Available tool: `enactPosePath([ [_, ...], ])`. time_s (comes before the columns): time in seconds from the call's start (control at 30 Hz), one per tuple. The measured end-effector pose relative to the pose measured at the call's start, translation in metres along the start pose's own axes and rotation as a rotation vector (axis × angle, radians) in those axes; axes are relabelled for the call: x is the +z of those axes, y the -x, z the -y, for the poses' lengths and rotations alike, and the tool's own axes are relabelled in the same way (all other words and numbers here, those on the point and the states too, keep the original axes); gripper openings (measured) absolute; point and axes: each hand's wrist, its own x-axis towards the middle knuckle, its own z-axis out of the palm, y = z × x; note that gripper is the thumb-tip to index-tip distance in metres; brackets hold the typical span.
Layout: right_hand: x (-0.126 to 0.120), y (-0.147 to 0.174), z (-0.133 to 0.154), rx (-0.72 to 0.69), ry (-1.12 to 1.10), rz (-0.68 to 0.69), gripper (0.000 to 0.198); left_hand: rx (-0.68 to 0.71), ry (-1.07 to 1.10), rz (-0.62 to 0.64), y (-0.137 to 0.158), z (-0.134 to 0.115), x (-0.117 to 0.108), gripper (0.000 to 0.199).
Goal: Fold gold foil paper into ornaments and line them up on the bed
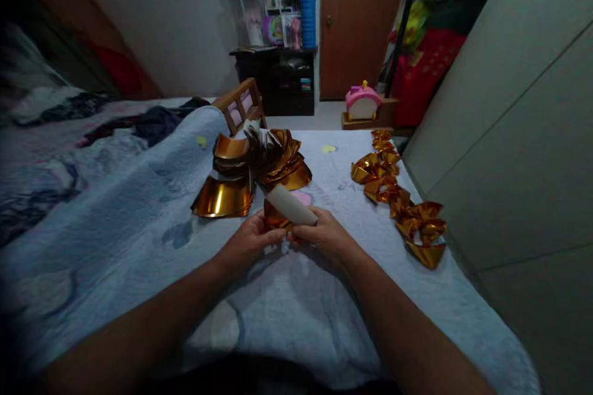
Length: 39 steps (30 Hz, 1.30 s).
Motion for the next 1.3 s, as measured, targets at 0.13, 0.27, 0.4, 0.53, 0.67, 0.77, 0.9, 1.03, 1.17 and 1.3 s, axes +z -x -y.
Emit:
enactPosePath([
  [0.13,-0.001,0.002,0.002,-0.005,0.101,0.062,0.039,-0.001,-0.038,-0.07,-0.002,0.0,-0.002,0.042],
  [0.27,-0.003,0.004,0.004,-0.041,0.153,0.081,0.044,0.024,-0.022,-0.18,-0.001,0.001,-0.003,0.046],
  [0.4,-0.004,0.006,0.008,-0.163,0.168,0.069,0.065,0.01,0.009,-0.244,-0.002,0.002,-0.003,0.049],
  [0.53,-0.004,0.006,0.007,-0.343,0.445,0.075,0.074,0.023,0.012,-0.253,-0.002,0.0,-0.002,0.052],
  [0.67,-0.006,0.003,-0.001,-0.519,0.731,-0.066,0.083,0.034,-0.018,-0.306,-0.002,-0.002,-0.001,0.057],
  [0.77,-0.007,0.002,-0.004,-0.639,0.879,-0.167,0.082,0.026,-0.024,-0.294,-0.001,-0.002,-0.001,0.054],
  [0.9,-0.006,0.003,-0.003,-0.725,1.151,-0.22,0.067,0.061,-0.073,-0.269,-0.002,0.0,-0.001,0.041],
  [1.03,-0.003,0.008,-0.002,-0.733,1.382,-0.261,0.055,0.12,-0.161,-0.264,-0.003,0.003,-0.003,0.036],
  [1.17,0.0,0.011,0.0,-0.718,1.469,-0.306,0.047,0.122,-0.233,-0.266,-0.004,0.005,-0.007,0.027],
  [1.3,0.002,0.012,0.002,-0.741,1.469,-0.236,0.04,0.088,-0.286,-0.22,-0.003,0.005,-0.009,0.017],
])
